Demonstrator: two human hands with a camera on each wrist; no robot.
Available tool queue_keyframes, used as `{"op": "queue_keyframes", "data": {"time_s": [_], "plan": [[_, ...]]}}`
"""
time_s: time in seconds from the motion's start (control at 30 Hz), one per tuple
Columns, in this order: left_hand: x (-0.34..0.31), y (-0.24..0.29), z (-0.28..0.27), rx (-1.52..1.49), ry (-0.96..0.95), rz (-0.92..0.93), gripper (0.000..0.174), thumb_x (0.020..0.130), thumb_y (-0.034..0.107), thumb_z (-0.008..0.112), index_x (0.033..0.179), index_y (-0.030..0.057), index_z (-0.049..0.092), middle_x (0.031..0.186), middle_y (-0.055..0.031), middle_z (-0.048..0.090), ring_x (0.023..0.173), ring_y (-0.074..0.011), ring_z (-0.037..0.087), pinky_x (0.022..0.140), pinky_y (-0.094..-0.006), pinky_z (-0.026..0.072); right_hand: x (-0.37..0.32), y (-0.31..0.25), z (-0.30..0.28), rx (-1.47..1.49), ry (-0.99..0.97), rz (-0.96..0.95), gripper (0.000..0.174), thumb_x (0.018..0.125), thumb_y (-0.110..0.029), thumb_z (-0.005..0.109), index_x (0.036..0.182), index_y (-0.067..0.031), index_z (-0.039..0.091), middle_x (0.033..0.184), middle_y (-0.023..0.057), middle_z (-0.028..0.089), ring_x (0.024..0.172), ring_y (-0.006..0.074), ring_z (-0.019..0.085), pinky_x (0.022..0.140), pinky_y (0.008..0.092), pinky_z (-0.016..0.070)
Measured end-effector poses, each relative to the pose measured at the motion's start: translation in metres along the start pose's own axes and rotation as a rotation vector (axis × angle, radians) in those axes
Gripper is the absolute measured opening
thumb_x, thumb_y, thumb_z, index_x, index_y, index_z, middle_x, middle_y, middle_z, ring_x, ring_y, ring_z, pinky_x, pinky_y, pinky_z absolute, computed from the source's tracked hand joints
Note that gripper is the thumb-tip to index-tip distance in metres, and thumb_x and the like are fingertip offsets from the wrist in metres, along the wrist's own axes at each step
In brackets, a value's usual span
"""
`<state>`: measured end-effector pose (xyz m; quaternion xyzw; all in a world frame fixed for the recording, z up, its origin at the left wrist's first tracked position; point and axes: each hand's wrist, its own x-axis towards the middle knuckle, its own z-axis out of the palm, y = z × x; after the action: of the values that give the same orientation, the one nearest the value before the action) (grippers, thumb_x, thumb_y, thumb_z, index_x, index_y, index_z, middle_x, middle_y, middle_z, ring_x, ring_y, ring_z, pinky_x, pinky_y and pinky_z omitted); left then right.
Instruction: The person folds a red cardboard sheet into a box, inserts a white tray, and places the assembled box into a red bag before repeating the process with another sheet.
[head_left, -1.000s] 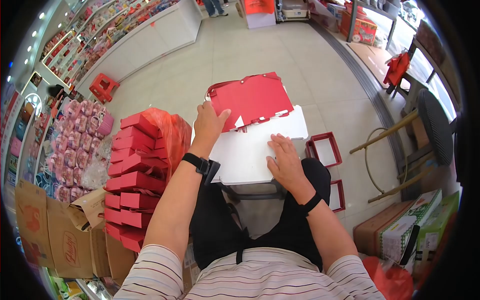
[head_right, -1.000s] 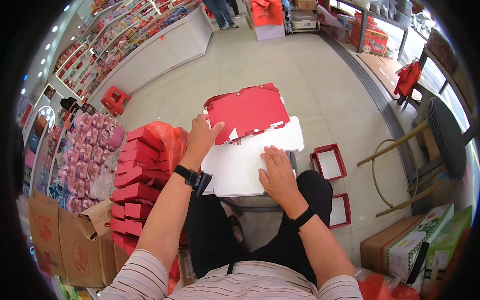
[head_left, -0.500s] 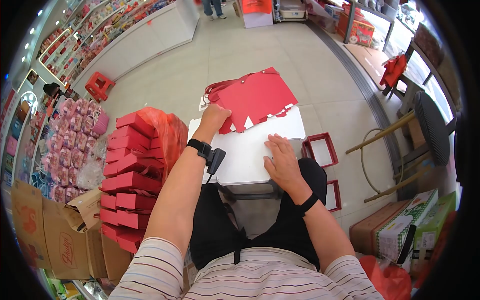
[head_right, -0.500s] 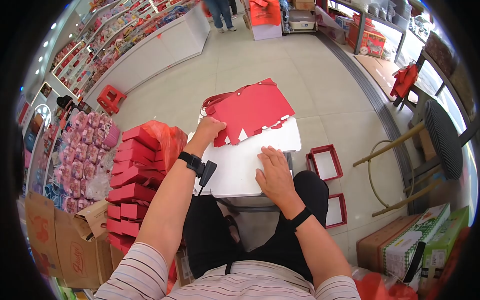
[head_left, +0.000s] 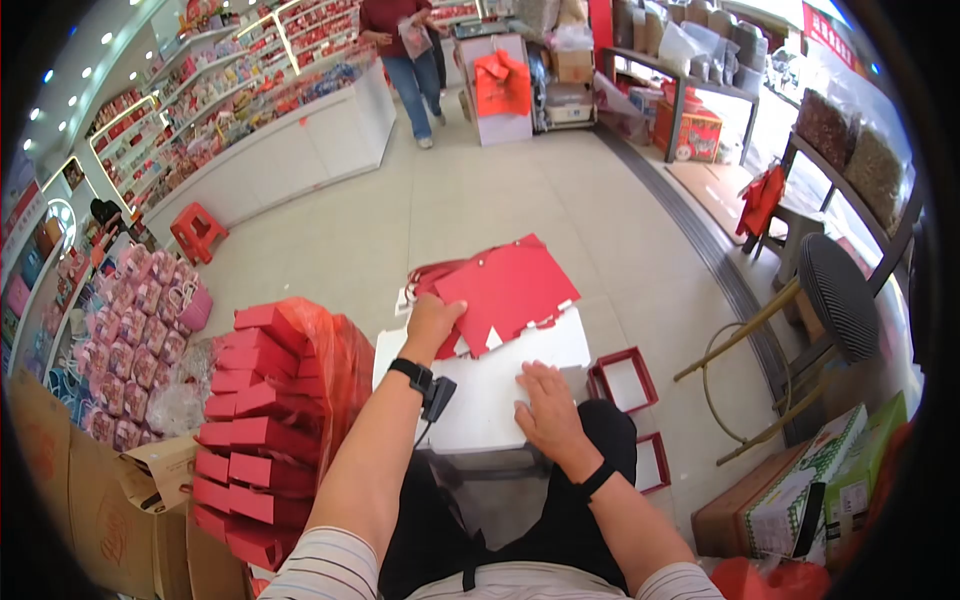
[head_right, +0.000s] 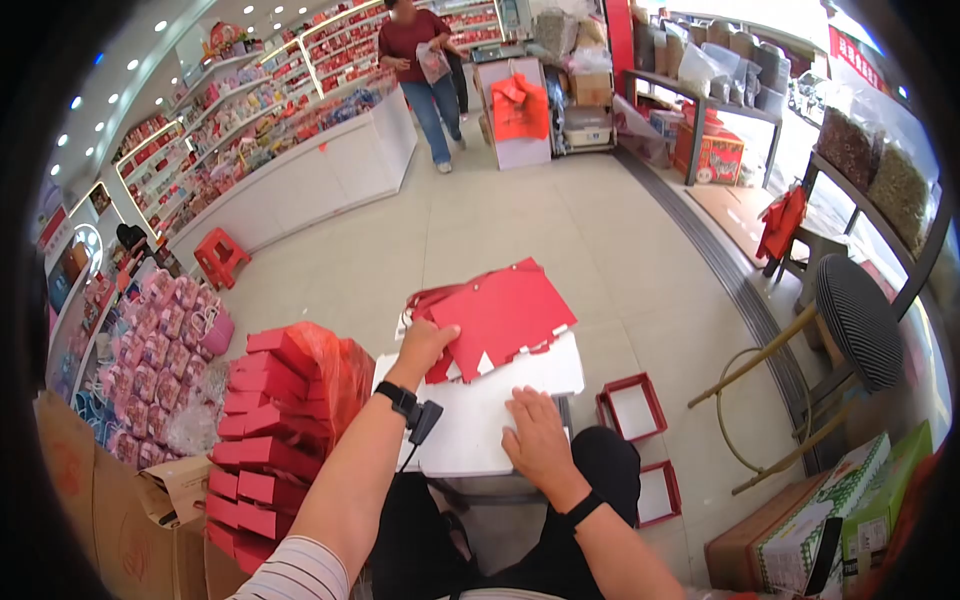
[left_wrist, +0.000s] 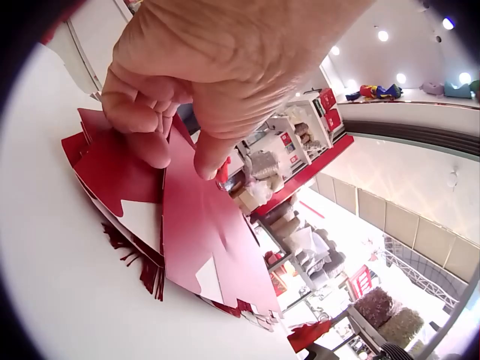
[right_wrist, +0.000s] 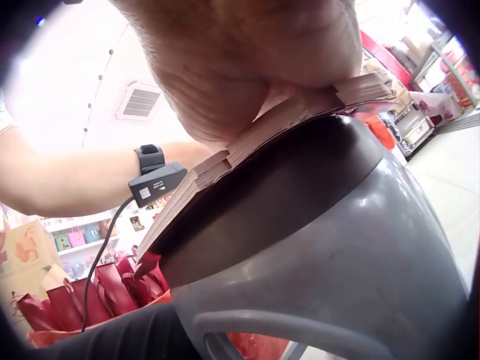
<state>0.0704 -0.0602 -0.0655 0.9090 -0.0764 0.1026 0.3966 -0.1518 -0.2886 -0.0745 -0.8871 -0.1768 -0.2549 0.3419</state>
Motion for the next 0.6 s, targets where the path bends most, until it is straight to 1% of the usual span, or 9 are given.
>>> {"op": "queue_keyframes", "data": {"time_s": [0.03,0.07,0.1,0.17,0.27,0.37,0.47,0.5,0.6], "plan": [[0.003,-0.009,0.007,0.069,0.041,-0.007,0.045,0.086,0.035,0.076,0.065,-0.0031,0.066,0.055,-0.0121,0.063,0.047,-0.0223,0.062,0.048,-0.0373,0.0476,0.0,-0.001,-0.001,0.006,0.0,0.001,0.04,0.087,-0.012,0.067,0.124,0.0015,0.062,0.138,0.0213,0.058,0.137,0.0401,0.051,0.121,0.0535,0.0344],[-0.002,0.003,0.001,0.068,0.019,-0.02,0.045,0.085,0.034,0.077,0.063,-0.0026,0.064,0.055,-0.0127,0.062,0.047,-0.0231,0.062,0.048,-0.0378,0.0475,0.0,-0.003,-0.002,0.004,-0.002,0.001,0.039,0.088,-0.012,0.067,0.124,0.0013,0.062,0.138,0.0209,0.058,0.137,0.0397,0.05,0.121,0.0533,0.0342],[-0.002,0.016,-0.009,0.066,-0.162,-0.195,0.053,0.082,0.044,0.076,0.093,-0.0072,0.073,0.095,-0.03,0.073,0.092,-0.0456,0.072,0.081,-0.0513,0.0552,0.0,-0.005,-0.003,0.002,-0.009,0.003,0.039,0.088,-0.012,0.067,0.124,0.0012,0.062,0.139,0.0205,0.058,0.137,0.0393,0.05,0.121,0.0531,0.034],[-0.001,0.01,-0.007,0.028,-0.169,-0.171,0.047,0.084,0.04,0.076,0.082,-0.0066,0.071,0.086,-0.0263,0.073,0.079,-0.0397,0.073,0.07,-0.0474,0.0558,-0.001,-0.005,-0.003,0.006,-0.011,0.013,0.039,0.089,-0.012,0.067,0.125,0.0008,0.062,0.139,0.0202,0.058,0.138,0.0388,0.05,0.121,0.0529,0.0336],[-0.009,0.036,-0.022,-0.184,-0.264,-0.334,0.039,0.089,0.035,0.075,0.08,-0.0016,0.065,0.077,-0.0162,0.07,0.065,-0.0249,0.069,0.056,-0.0382,0.052,0.0,-0.004,-0.003,0.009,-0.011,0.018,0.039,0.089,-0.013,0.067,0.125,0.0003,0.062,0.14,0.02,0.058,0.139,0.0382,0.049,0.122,0.0526,0.0333],[-0.03,0.066,-0.04,-0.534,-0.253,-0.282,0.029,0.095,0.028,0.072,0.087,0.0056,0.057,0.077,-0.0057,0.063,0.059,-0.012,0.06,0.048,-0.0291,0.0455,-0.002,-0.002,-0.001,0.014,-0.028,0.027,0.041,0.09,-0.014,0.068,0.128,-0.0004,0.061,0.141,0.0196,0.058,0.139,0.0384,0.049,0.122,0.0531,0.0331],[-0.047,0.082,-0.054,-0.81,-0.302,-0.218,0.023,0.099,0.024,0.069,0.097,0.0079,0.053,0.081,-0.0039,0.063,0.06,-0.011,0.06,0.051,-0.0272,0.0469,0.0,0.001,-0.002,0.055,-0.043,0.04,0.043,0.092,-0.018,0.069,0.129,0.0006,0.06,0.141,0.0215,0.057,0.139,0.0398,0.049,0.121,0.052,0.0338],[-0.057,0.091,-0.059,-0.864,-0.27,-0.22,0.022,0.1,0.024,0.068,0.097,0.0081,0.053,0.081,-0.004,0.063,0.061,-0.0112,0.061,0.052,-0.027,0.0475,0.0,0.001,-0.004,0.074,-0.046,0.046,0.043,0.093,-0.02,0.069,0.13,0.0011,0.06,0.141,0.0226,0.057,0.139,0.0405,0.049,0.121,0.0513,0.0341],[-0.093,0.113,-0.07,-1.006,-0.217,-0.219,0.021,0.103,0.024,0.066,0.098,0.0077,0.053,0.082,-0.0049,0.064,0.067,-0.0122,0.063,0.057,-0.0262,0.0496,0.009,-0.018,-0.027,0.312,0.038,0.211,0.05,0.097,-0.026,0.071,0.134,0.0028,0.055,0.137,0.0216,0.06,0.136,0.0338,0.054,0.116,0.0442,0.0394]]}}
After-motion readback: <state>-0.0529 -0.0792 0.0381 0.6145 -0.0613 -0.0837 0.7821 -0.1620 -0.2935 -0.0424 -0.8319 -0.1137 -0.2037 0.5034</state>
